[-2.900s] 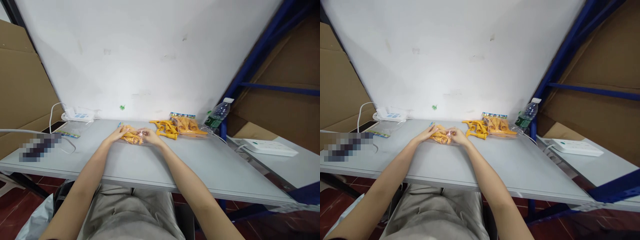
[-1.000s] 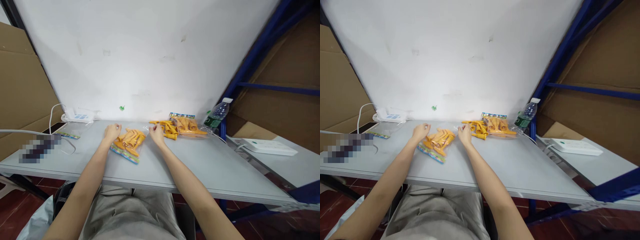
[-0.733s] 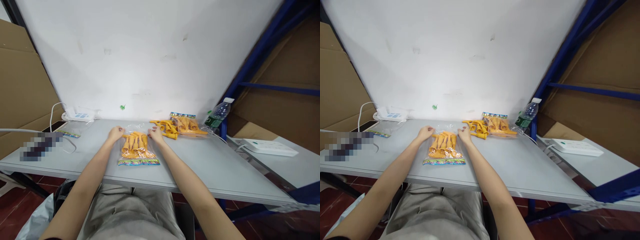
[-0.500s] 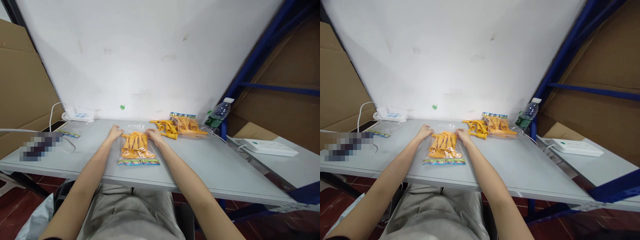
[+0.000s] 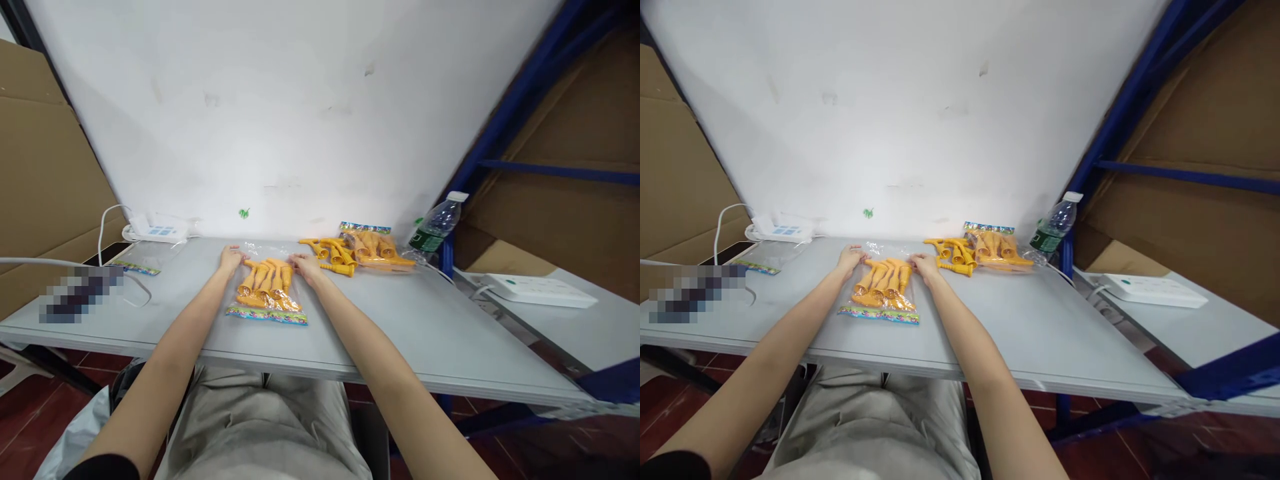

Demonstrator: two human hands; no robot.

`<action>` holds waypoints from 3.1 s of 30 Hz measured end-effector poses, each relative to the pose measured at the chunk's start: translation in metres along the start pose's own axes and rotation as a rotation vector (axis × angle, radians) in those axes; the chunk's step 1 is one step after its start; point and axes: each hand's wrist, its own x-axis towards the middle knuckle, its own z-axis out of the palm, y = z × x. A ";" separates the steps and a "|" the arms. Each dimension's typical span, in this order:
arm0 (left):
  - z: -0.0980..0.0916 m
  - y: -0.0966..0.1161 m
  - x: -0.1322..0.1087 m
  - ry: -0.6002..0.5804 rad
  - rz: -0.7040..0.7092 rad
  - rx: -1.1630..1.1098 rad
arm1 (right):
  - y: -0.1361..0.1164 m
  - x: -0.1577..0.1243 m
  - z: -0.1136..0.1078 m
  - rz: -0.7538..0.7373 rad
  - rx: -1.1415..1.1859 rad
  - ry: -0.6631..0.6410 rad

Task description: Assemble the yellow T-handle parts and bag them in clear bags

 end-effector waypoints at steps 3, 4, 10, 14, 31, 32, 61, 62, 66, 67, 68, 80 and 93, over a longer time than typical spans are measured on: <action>0.003 0.004 0.004 -0.007 -0.079 -0.027 | 0.002 0.007 0.003 -0.019 0.000 0.038; 0.003 0.005 0.005 -0.012 -0.095 -0.027 | 0.002 0.009 0.003 -0.024 0.003 0.049; 0.003 0.008 0.011 -0.123 -0.137 -0.024 | 0.003 0.011 0.002 -0.025 0.024 0.038; 0.000 0.010 0.010 -0.221 -0.165 -0.004 | 0.003 0.007 0.001 -0.038 0.023 0.007; -0.016 -0.009 -0.005 -0.262 0.079 -0.076 | 0.002 -0.005 -0.004 -0.098 -0.019 -0.015; -0.015 -0.009 -0.006 -0.258 0.086 -0.052 | 0.002 -0.005 -0.004 -0.100 -0.012 -0.014; -0.012 0.000 -0.021 -0.242 0.628 0.624 | -0.043 0.012 -0.013 -0.377 -1.018 -0.369; -0.012 0.000 -0.021 -0.243 0.647 0.618 | -0.048 0.014 -0.012 -0.339 -1.011 -0.418; -0.010 0.001 -0.023 -0.243 0.731 0.582 | -0.063 0.016 -0.008 -0.144 -0.829 -0.562; -0.010 0.001 -0.024 -0.243 0.749 0.576 | -0.065 0.015 -0.008 -0.087 -0.773 -0.589; -0.009 0.002 -0.026 -0.243 0.765 0.570 | -0.068 0.013 -0.007 -0.036 -0.724 -0.611; 0.000 0.011 -0.043 -0.256 0.814 0.515 | -0.066 -0.011 0.006 0.251 -0.420 -0.838; -0.020 -0.007 -0.003 0.245 0.814 0.327 | -0.070 -0.002 -0.058 0.028 0.120 -0.337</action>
